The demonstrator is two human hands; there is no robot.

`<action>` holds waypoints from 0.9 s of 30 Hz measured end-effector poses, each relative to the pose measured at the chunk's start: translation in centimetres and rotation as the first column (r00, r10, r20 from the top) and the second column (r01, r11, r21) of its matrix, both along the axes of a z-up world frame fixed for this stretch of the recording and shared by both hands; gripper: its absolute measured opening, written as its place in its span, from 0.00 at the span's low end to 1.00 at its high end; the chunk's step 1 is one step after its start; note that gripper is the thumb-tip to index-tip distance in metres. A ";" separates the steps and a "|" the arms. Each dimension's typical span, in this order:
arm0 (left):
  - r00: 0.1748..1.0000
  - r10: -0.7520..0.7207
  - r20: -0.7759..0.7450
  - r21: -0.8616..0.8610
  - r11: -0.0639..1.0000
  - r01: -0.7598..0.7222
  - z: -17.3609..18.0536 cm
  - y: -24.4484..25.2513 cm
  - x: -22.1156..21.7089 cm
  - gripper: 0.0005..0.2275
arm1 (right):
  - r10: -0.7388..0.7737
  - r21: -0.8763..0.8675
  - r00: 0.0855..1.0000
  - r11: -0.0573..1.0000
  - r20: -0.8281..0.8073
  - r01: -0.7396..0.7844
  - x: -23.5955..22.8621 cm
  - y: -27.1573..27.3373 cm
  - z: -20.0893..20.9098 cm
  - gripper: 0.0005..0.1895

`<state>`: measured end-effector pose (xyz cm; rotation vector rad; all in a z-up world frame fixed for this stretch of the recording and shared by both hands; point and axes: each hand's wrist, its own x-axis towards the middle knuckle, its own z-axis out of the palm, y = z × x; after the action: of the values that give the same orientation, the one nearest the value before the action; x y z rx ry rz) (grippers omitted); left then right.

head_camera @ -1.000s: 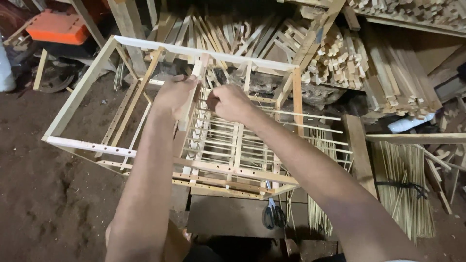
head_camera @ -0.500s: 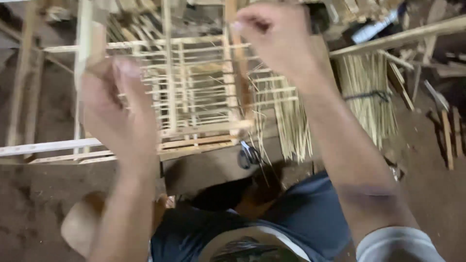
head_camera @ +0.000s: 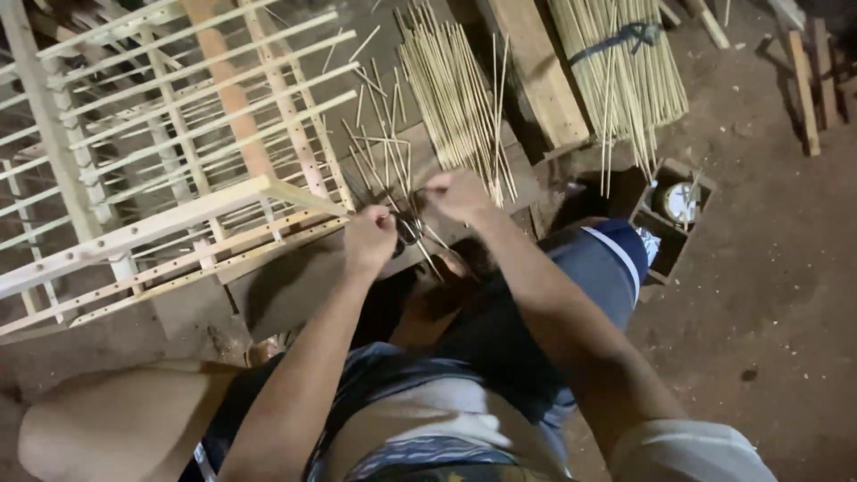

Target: The person sits on the ground with a wooden frame across their lap and weaves thin bamboo sticks into the frame, threading each stick between the slats and pressing them into place. They then use scissors to trim the protruding ends of the woven sticks flush with the frame edge.

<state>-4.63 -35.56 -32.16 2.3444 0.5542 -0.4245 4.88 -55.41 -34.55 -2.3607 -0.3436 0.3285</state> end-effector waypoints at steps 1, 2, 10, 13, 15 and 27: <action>1.000 0.019 0.021 0.018 1.000 -0.020 -2.1 0.2 0.0 0.14 | 0.085 -0.121 0.995 0.989 -0.051 -0.090 -0.7 0.6 -0.8 0.13; 0.998 0.038 0.042 0.037 0.999 -0.040 -4.2 0.6 -0.1 0.14 | 0.162 -0.234 0.980 0.954 -0.112 -0.185 -1.3 1.2 -1.5 0.15; 0.996 0.074 -0.057 -0.042 0.996 -0.076 -4.0 -1.6 -1.1 0.15 | 0.225 -0.314 0.968 0.917 -0.109 -0.248 -1.7 2.0 -1.7 0.12; 1.000 0.017 -0.024 -0.071 0.997 -0.018 -0.9 -1.7 -0.7 0.14 | 0.142 -0.065 0.990 0.988 -0.014 -0.143 0.5 0.2 1.4 0.09; 0.999 -0.022 0.025 -0.076 0.997 0.024 2.1 -1.8 -1.2 0.13 | 0.068 0.127 0.997 0.989 0.043 -0.073 1.0 -1.3 6.2 0.07; 0.954 -0.040 0.299 -0.351 0.924 0.149 29.0 0.3 -4.8 0.15 | -0.366 0.669 0.874 0.567 -0.319 0.482 1.1 -4.1 34.0 0.08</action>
<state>-9.44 -35.24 -3.19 2.0208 0.1982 -0.2034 6.01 -59.53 -0.60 -1.5179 0.1713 0.0869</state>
